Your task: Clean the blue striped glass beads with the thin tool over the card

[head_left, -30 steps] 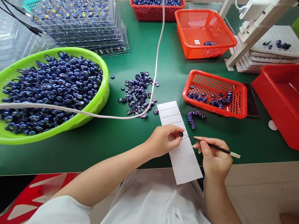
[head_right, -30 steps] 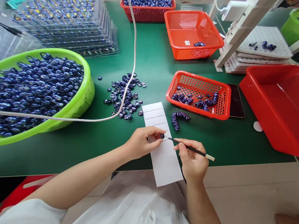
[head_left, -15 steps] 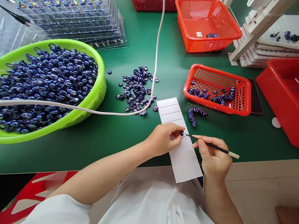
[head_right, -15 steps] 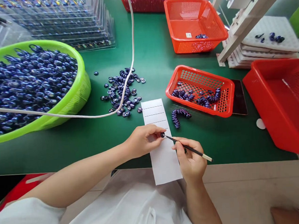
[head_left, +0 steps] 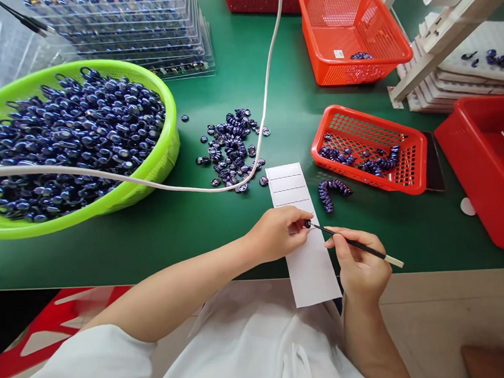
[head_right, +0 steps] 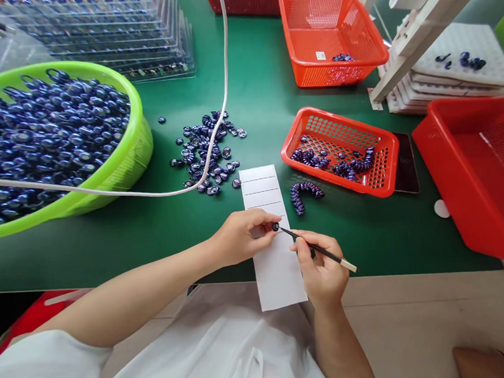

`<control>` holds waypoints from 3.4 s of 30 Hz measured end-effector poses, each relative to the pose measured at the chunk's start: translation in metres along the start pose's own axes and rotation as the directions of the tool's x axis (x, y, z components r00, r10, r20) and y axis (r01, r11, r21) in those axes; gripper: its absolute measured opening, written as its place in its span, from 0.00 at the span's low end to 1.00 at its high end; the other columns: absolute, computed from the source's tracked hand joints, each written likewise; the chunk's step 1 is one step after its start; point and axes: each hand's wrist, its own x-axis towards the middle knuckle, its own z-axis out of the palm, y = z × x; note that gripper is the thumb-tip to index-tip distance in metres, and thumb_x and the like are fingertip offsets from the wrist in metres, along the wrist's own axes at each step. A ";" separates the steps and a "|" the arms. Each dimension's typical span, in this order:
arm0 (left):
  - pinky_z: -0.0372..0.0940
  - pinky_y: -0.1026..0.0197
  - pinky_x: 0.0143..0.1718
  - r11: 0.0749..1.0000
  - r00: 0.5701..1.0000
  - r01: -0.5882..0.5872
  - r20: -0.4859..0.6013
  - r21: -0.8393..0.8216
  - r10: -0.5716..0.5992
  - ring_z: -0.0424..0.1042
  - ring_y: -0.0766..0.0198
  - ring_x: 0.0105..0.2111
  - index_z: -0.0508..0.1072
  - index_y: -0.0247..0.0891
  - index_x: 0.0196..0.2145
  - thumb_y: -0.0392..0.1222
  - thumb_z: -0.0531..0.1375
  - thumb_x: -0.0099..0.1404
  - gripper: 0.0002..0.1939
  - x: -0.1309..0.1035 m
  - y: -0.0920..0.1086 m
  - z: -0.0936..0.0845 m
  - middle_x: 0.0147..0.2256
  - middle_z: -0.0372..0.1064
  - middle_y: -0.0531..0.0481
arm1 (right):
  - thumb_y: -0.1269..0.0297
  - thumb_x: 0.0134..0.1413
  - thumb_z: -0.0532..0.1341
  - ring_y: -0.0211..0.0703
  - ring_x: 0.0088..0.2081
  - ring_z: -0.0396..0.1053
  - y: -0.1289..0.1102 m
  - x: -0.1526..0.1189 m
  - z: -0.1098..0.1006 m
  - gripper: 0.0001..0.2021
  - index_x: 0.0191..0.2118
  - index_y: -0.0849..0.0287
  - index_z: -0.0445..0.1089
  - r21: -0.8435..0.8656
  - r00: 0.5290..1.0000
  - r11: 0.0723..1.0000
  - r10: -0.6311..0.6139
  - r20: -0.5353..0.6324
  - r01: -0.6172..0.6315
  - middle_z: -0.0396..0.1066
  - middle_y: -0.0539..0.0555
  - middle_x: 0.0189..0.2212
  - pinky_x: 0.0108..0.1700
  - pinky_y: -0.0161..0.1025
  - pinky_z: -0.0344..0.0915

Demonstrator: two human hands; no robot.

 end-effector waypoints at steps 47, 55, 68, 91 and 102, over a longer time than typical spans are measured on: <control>0.71 0.64 0.34 0.997 1.000 0.003 0.008 0.075 -0.003 0.74 0.65 0.29 0.79 0.36 0.43 0.30 0.59 0.57 0.16 0.000 0.000 0.004 0.31 0.76 0.50 | 0.69 0.58 0.65 0.39 0.28 0.77 0.004 0.004 -0.013 0.07 0.43 0.54 0.75 -0.102 0.975 0.987 -0.098 0.200 0.120 0.79 0.54 0.42 0.32 0.40 0.76; 0.71 0.64 0.33 0.998 1.000 -0.005 -0.013 0.068 0.006 0.74 0.65 0.28 0.79 0.33 0.42 0.30 0.59 0.56 0.16 0.000 0.000 0.005 0.30 0.76 0.49 | 0.68 0.58 0.65 0.38 0.27 0.76 0.003 0.003 -0.013 0.07 0.42 0.55 0.76 -0.132 0.983 0.987 -0.062 0.175 0.086 0.79 0.53 0.39 0.31 0.38 0.74; 0.70 0.65 0.32 0.998 0.999 0.034 0.013 0.046 -0.035 0.73 0.66 0.27 0.80 0.34 0.41 0.29 0.60 0.55 0.16 0.002 0.002 0.003 0.29 0.76 0.50 | 0.71 0.57 0.65 0.38 0.27 0.77 0.006 0.002 -0.011 0.09 0.43 0.53 0.76 -0.153 0.974 0.972 -0.154 0.168 0.180 0.80 0.52 0.41 0.34 0.39 0.75; 0.69 0.51 0.43 0.731 0.953 -0.303 0.204 0.611 0.225 0.67 0.53 0.42 0.71 0.32 0.45 0.40 0.58 0.69 0.10 0.036 0.035 0.007 0.45 0.68 0.38 | 0.65 0.55 0.65 0.35 0.19 0.70 -0.003 0.012 -0.007 0.06 0.33 0.58 0.67 0.299 0.909 0.954 0.098 -0.404 0.031 0.76 0.49 0.29 0.21 0.33 0.65; 0.68 0.56 0.36 0.682 0.948 -0.282 0.303 0.675 0.093 0.68 0.55 0.38 0.69 0.34 0.39 0.32 0.52 0.68 0.06 0.052 0.022 0.027 0.38 0.68 0.42 | 0.66 0.56 0.65 0.35 0.18 0.70 -0.002 0.012 -0.007 0.05 0.34 0.58 0.67 0.308 0.920 0.949 0.057 -0.388 0.071 0.77 0.49 0.29 0.21 0.34 0.65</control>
